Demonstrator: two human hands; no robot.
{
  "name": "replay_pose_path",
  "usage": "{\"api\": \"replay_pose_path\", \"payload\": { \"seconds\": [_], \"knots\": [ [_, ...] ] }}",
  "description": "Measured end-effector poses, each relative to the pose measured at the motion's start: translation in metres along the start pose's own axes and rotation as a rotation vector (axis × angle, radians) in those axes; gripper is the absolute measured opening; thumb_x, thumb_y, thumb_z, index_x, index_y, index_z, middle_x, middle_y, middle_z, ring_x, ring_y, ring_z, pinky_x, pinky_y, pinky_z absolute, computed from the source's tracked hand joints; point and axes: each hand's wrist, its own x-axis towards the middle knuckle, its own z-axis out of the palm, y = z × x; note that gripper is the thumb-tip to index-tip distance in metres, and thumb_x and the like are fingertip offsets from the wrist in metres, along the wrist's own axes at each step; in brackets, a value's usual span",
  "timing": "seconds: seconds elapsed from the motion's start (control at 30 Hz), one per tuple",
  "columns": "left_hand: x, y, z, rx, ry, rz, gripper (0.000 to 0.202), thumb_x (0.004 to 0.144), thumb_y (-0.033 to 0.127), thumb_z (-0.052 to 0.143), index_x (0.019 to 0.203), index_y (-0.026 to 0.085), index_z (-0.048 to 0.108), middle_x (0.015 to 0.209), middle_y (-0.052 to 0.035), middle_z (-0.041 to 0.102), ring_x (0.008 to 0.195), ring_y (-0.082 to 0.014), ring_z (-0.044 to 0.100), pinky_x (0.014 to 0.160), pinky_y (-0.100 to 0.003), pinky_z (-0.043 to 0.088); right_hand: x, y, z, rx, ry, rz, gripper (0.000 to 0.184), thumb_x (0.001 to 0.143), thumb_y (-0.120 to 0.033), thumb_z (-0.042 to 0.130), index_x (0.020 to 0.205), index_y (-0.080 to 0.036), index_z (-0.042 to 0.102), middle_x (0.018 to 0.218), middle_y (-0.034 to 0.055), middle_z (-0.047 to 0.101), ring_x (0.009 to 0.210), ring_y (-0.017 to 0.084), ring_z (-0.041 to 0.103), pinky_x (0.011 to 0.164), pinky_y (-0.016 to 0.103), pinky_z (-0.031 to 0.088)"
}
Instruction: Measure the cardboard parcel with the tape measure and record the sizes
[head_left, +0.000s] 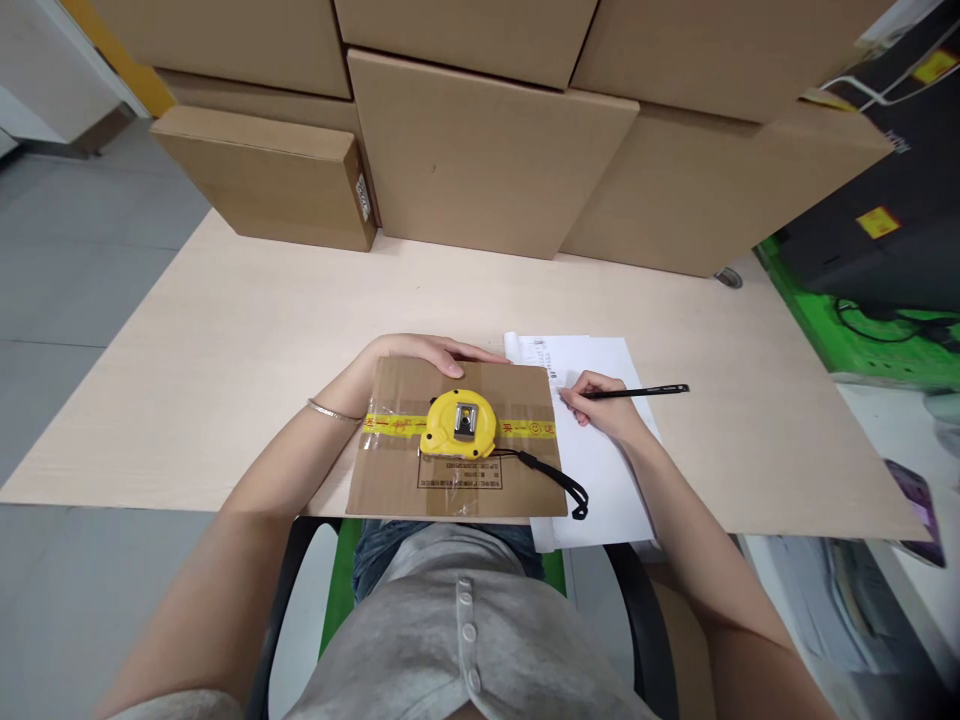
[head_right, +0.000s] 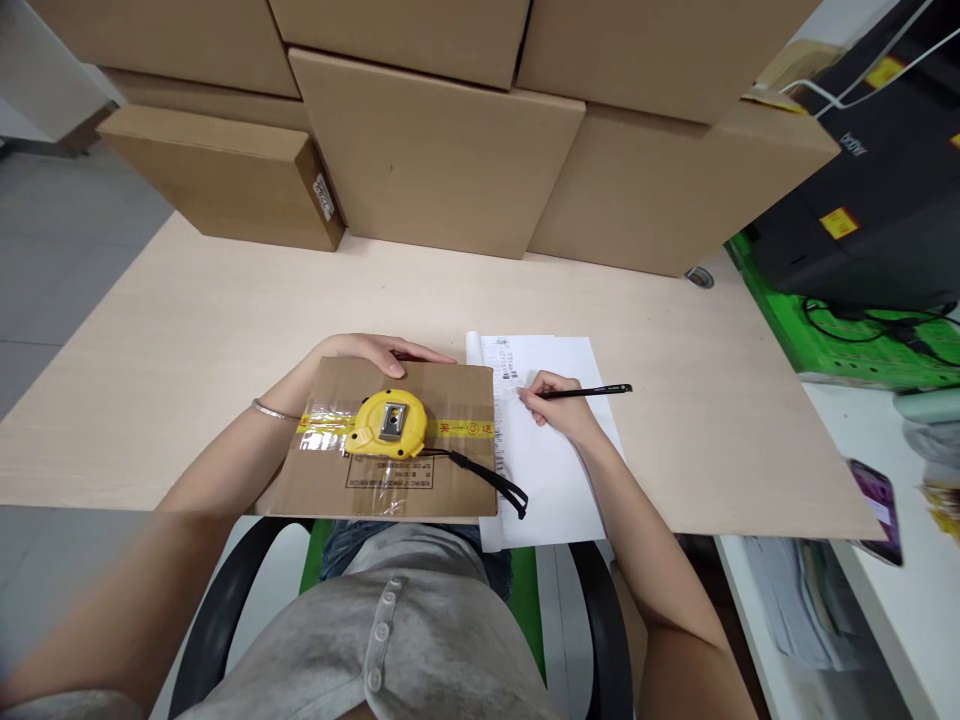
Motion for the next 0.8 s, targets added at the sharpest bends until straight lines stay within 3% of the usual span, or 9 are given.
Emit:
{"api": "replay_pose_path", "payload": {
  "seconds": [0.53,0.8],
  "knots": [
    [0.0012,-0.0007,-0.0025,0.022,0.016,-0.014,0.062,0.081,0.034,0.079,0.142,0.026,0.069,0.153,-0.0036,0.065,0.139,-0.0316,0.062,0.110,-0.036,0.054,-0.0018,-0.0035,-0.0011,-0.007,-0.010,-0.008,0.041,0.072,-0.046,0.086,0.058,-0.022,0.055,0.044,-0.0033,0.055,0.038,0.009,0.046,0.041,0.025,0.037],
    [0.0014,-0.0005,-0.0010,0.046,0.037,0.001,0.062,0.080,0.034,0.080,0.140,0.027,0.070,0.153,-0.0036,0.064,0.142,-0.0323,0.059,0.113,-0.036,0.051,-0.0020,-0.0088,0.0080,0.018,0.019,-0.039,0.039,0.075,-0.048,0.083,0.061,-0.023,0.056,0.047,-0.0025,0.058,0.041,0.011,0.049,0.046,0.027,0.043]
  ]
}}
